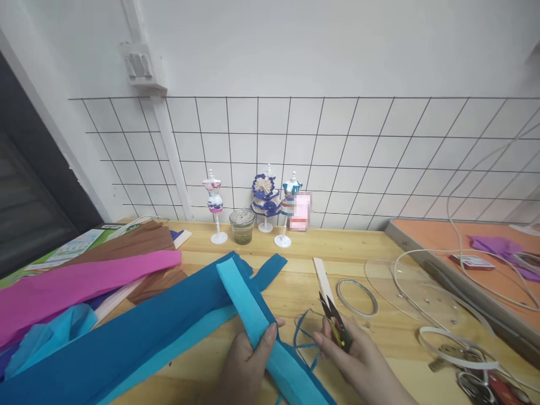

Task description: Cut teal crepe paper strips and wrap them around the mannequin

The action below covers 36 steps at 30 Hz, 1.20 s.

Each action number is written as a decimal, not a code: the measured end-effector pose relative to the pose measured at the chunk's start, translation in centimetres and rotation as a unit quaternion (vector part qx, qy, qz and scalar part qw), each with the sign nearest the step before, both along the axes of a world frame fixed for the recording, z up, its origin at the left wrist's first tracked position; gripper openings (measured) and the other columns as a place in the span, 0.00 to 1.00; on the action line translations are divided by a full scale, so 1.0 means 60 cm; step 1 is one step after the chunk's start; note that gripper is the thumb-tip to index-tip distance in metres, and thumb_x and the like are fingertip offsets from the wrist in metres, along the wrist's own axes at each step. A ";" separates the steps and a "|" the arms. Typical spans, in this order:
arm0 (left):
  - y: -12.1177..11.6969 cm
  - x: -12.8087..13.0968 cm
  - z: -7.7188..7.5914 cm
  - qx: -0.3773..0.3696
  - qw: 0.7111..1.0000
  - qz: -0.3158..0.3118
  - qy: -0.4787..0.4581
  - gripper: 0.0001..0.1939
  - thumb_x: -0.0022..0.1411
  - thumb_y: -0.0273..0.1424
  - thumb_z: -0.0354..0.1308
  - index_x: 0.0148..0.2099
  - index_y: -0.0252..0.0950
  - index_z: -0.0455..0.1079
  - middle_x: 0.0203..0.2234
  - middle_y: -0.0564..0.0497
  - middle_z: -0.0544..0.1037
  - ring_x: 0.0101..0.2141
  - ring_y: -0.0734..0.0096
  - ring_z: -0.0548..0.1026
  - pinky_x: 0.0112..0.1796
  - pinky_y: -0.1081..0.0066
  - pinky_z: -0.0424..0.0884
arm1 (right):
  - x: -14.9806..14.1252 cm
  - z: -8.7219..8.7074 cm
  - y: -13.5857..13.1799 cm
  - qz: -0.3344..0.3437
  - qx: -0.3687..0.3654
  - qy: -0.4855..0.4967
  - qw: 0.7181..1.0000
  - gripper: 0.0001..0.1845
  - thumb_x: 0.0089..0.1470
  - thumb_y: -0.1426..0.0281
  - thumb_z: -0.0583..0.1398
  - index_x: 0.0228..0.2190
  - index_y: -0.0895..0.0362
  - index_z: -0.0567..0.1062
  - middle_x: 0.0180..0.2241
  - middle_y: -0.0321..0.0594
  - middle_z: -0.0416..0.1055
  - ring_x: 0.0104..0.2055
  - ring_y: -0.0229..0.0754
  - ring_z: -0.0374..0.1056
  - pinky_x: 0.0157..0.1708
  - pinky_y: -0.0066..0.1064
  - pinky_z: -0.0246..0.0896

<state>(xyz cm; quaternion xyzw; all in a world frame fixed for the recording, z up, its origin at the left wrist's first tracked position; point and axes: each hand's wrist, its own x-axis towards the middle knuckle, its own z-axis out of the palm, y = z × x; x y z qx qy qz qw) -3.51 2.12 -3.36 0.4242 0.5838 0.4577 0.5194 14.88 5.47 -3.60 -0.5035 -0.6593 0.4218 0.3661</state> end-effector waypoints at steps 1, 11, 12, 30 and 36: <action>0.000 -0.001 -0.001 -0.001 1.000 0.000 -0.005 0.22 0.52 0.45 0.55 0.43 0.35 0.73 0.41 0.46 0.78 0.45 0.54 0.70 0.47 0.60 0.64 | 0.001 0.004 -0.002 0.010 -0.007 0.003 1.000 0.12 0.49 0.61 0.57 0.21 0.55 0.63 0.20 0.32 0.59 0.24 0.37 0.58 0.24 0.26 0.57; 0.026 -0.024 -0.033 0.072 0.997 0.034 -0.007 0.29 0.46 0.32 0.62 0.53 0.34 0.64 0.35 0.49 0.76 0.32 0.67 0.72 0.34 0.71 0.69 | 0.026 0.002 0.026 0.047 0.023 -0.108 0.993 0.05 0.44 0.68 0.59 0.25 0.57 0.70 0.25 0.36 0.70 0.29 0.42 0.67 0.29 0.28 0.62; 0.025 -0.024 -0.032 0.062 0.998 0.026 -0.012 0.31 0.46 0.30 0.62 0.54 0.34 0.62 0.33 0.51 0.76 0.30 0.68 0.72 0.32 0.72 0.69 | 0.033 0.004 0.036 0.034 0.035 -0.140 0.989 0.05 0.45 0.67 0.58 0.25 0.56 0.70 0.23 0.35 0.70 0.27 0.42 0.67 0.27 0.28 0.61; 0.013 -0.015 -0.035 0.065 0.996 -0.031 -0.049 0.35 0.46 0.24 0.59 0.58 0.37 0.57 0.44 0.47 0.75 0.44 0.60 0.71 0.45 0.67 0.67 | 0.092 0.059 0.107 -0.129 0.095 -0.312 0.936 0.09 0.47 0.63 0.55 0.19 0.53 0.64 0.14 0.31 0.63 0.14 0.38 0.60 0.19 0.28 0.51; 0.011 -0.012 -0.031 0.050 0.997 -0.026 -0.043 0.36 0.45 0.26 0.60 0.58 0.36 0.58 0.38 0.48 0.78 0.43 0.61 0.72 0.46 0.68 0.66 | 0.138 0.071 0.158 -0.127 0.075 -0.321 0.936 0.09 0.42 0.64 0.60 0.20 0.54 0.66 0.18 0.32 0.69 0.13 0.36 0.62 0.17 0.27 0.53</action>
